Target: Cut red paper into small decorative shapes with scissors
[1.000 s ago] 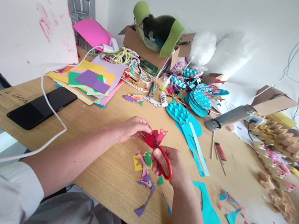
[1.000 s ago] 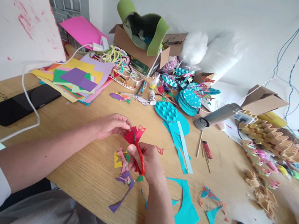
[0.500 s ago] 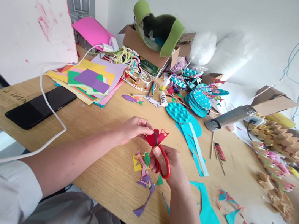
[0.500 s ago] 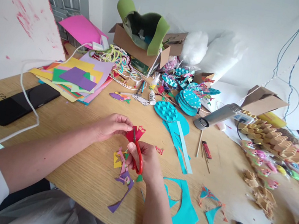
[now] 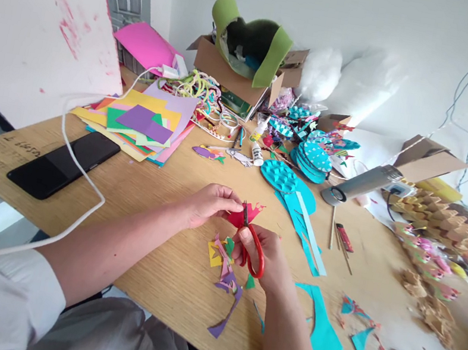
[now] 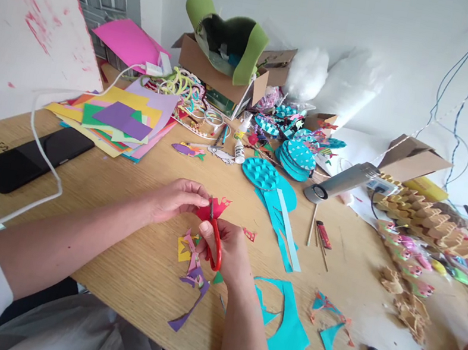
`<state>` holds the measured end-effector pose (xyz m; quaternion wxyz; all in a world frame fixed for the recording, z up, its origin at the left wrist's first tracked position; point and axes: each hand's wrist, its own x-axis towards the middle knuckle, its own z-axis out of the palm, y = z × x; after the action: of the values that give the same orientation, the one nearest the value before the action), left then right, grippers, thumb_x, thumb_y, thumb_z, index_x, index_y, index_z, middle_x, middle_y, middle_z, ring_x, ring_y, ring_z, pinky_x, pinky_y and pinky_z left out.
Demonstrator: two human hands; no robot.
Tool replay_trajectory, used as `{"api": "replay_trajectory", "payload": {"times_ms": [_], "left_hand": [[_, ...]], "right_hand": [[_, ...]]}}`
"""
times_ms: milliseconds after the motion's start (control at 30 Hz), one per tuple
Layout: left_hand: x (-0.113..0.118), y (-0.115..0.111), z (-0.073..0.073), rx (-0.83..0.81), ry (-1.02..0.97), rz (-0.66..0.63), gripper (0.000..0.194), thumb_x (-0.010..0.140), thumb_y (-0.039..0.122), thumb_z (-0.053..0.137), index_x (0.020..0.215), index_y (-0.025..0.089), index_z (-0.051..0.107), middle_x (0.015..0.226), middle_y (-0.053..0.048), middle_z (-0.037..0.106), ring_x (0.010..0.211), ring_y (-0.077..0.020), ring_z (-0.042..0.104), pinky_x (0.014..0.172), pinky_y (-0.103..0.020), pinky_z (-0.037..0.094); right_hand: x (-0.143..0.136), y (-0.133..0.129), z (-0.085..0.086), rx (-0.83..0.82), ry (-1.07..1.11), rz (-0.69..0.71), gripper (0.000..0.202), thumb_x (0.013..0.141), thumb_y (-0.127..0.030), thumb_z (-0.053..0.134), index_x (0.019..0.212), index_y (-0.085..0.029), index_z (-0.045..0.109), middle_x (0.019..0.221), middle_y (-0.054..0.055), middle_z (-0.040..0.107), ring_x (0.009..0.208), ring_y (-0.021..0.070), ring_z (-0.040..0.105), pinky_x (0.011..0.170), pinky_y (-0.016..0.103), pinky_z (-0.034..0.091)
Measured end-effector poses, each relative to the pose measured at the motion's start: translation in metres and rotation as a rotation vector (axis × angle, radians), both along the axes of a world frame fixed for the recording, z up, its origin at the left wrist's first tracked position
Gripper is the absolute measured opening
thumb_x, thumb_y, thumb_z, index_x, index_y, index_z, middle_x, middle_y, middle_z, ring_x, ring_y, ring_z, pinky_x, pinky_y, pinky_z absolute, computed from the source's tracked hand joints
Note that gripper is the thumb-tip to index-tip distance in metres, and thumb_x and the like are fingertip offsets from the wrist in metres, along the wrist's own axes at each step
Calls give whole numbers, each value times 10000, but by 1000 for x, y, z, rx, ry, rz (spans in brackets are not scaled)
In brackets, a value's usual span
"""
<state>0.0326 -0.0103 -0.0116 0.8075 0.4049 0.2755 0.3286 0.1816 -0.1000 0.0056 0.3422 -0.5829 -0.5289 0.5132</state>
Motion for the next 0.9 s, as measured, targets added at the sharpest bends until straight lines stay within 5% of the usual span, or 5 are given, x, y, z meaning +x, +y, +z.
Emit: {"api": "replay_trajectory", "payload": {"times_ms": [900], "left_hand": [[0, -1, 0, 29, -5, 5, 200, 587, 215, 758, 667, 116, 605, 683, -23, 663, 628, -115, 598, 690, -292, 460]], "right_hand": [[-3, 1, 0, 45, -19, -4, 529, 744, -683, 606, 632, -168, 569, 499, 39, 616, 417, 124, 537, 415, 233, 401]]}}
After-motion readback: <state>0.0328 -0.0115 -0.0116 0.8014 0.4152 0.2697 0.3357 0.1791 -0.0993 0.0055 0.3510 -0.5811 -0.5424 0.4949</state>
